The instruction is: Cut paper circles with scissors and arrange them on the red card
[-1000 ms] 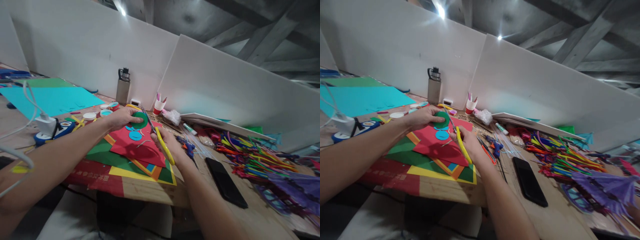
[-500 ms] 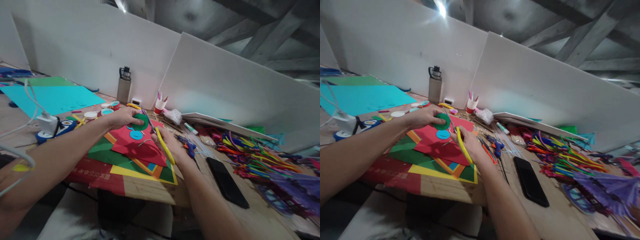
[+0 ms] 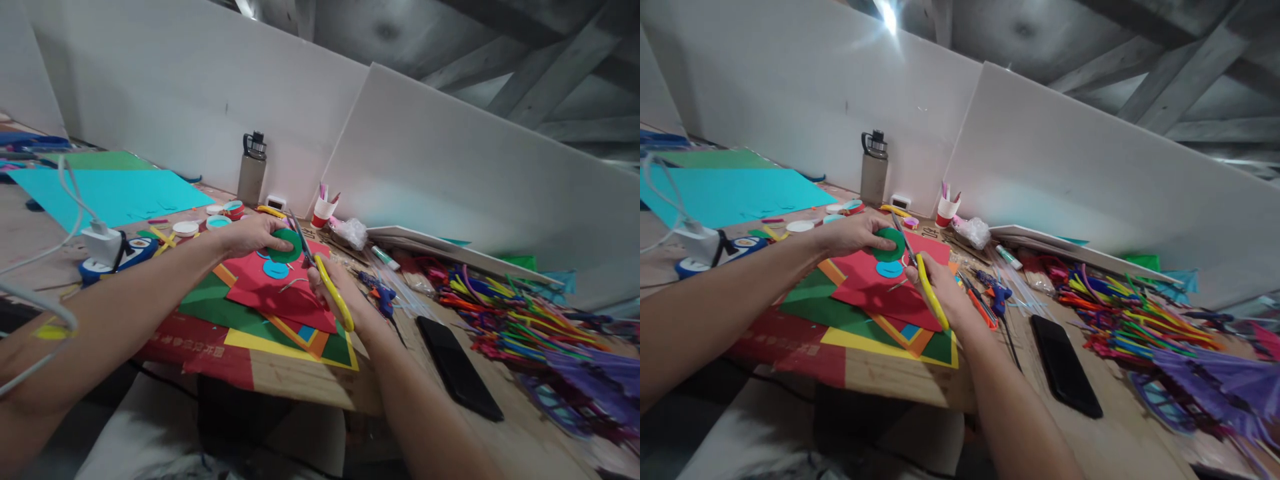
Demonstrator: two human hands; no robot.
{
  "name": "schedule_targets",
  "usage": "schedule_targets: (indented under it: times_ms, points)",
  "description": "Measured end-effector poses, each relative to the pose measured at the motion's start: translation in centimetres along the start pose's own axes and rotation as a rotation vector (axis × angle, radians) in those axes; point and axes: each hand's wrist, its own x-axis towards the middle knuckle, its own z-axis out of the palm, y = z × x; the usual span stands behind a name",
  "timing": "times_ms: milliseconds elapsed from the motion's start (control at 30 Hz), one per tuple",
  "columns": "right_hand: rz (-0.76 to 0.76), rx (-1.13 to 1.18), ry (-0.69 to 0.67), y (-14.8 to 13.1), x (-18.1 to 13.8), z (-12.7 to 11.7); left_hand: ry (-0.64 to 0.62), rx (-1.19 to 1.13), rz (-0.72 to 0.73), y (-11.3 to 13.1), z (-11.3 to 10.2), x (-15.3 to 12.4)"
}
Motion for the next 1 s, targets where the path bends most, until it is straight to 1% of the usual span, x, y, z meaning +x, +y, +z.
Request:
schedule_targets:
  times_ms: [300, 433, 600, 833, 900, 1000]
  points:
    - [0.052, 0.029, 0.047, 0.9, -0.2, 0.6, -0.039, 0.006, -0.015, 0.2, -0.3, -0.1]
    - [0.064, 0.036, 0.048, 0.4, -0.3, 0.6, -0.035, 0.001, -0.022, 0.4, -0.3, -0.2]
    - [0.080, 0.028, 0.069, -0.2, -0.5, 0.6, -0.053, 0.057, 0.005, 0.5, -0.3, -0.3]
    - [0.114, 0.060, 0.078, 0.0, -0.7, 0.6, 0.026, 0.161, 0.035, 0.4, -0.3, -0.3]
    - [0.144, 0.110, 0.119, 0.4, -0.4, 0.9, 0.040, 0.221, 0.049, 0.4, -0.1, -0.3]
    - [0.167, 0.263, 0.221, 1.0, 0.1, 1.5, 0.011, 0.337, 0.104, 0.4, 0.7, -0.4]
